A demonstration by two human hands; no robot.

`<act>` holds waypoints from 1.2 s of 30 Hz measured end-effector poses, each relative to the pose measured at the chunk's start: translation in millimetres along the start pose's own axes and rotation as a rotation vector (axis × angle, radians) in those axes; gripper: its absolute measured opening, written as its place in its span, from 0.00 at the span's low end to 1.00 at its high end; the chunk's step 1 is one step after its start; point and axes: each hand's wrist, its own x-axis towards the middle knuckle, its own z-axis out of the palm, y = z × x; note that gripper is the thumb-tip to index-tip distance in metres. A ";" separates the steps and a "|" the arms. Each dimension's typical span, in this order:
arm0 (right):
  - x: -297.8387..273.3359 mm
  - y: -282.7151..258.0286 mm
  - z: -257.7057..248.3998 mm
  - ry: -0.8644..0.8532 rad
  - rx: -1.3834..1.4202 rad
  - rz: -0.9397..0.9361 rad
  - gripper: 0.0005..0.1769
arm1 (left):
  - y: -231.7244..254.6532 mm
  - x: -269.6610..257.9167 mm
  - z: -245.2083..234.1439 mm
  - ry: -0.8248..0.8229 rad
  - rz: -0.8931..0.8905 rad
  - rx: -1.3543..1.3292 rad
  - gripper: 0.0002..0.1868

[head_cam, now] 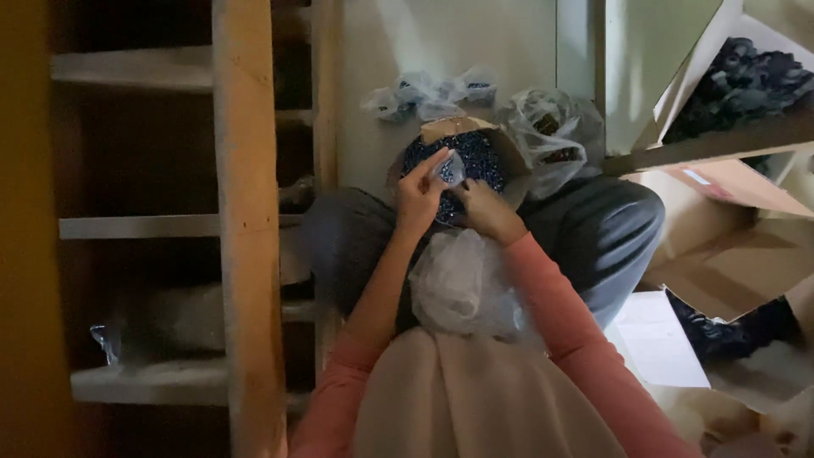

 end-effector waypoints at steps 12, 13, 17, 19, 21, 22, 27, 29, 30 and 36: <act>-17.9 -55.1 -55.5 -0.060 0.494 0.084 0.21 | 5.3 8.2 4.1 0.028 -0.114 0.100 0.31; -17.4 -51.5 -49.0 -0.052 0.479 0.074 0.21 | 12.0 5.8 4.4 0.036 -0.096 0.095 0.31; -11.9 -29.8 -24.7 0.071 0.451 0.069 0.16 | 31.5 0.7 3.5 0.071 -0.101 0.171 0.26; -11.4 -23.3 -20.3 0.110 0.556 0.129 0.14 | 34.2 -1.6 1.9 0.075 -0.084 0.225 0.26; -12.7 -24.6 -23.1 0.200 0.767 0.159 0.13 | 34.6 -3.1 -0.2 0.090 -0.105 0.351 0.21; -18.6 -28.5 -33.3 0.201 0.772 0.158 0.13 | 38.6 -6.4 -1.1 0.090 -0.106 0.357 0.21; -24.6 -19.7 -45.4 0.026 1.454 0.455 0.26 | 41.6 -11.0 -0.3 0.078 0.048 0.327 0.13; -18.3 -0.3 -7.2 0.052 1.699 0.467 0.21 | 30.5 -13.5 -1.3 0.066 0.045 0.350 0.16; -13.8 10.5 10.3 0.081 1.945 0.473 0.15 | 25.5 -12.8 -1.4 0.053 0.043 0.374 0.18; -23.1 16.8 -5.3 -0.124 2.190 0.338 0.16 | 40.6 -15.0 2.5 0.048 0.009 0.349 0.18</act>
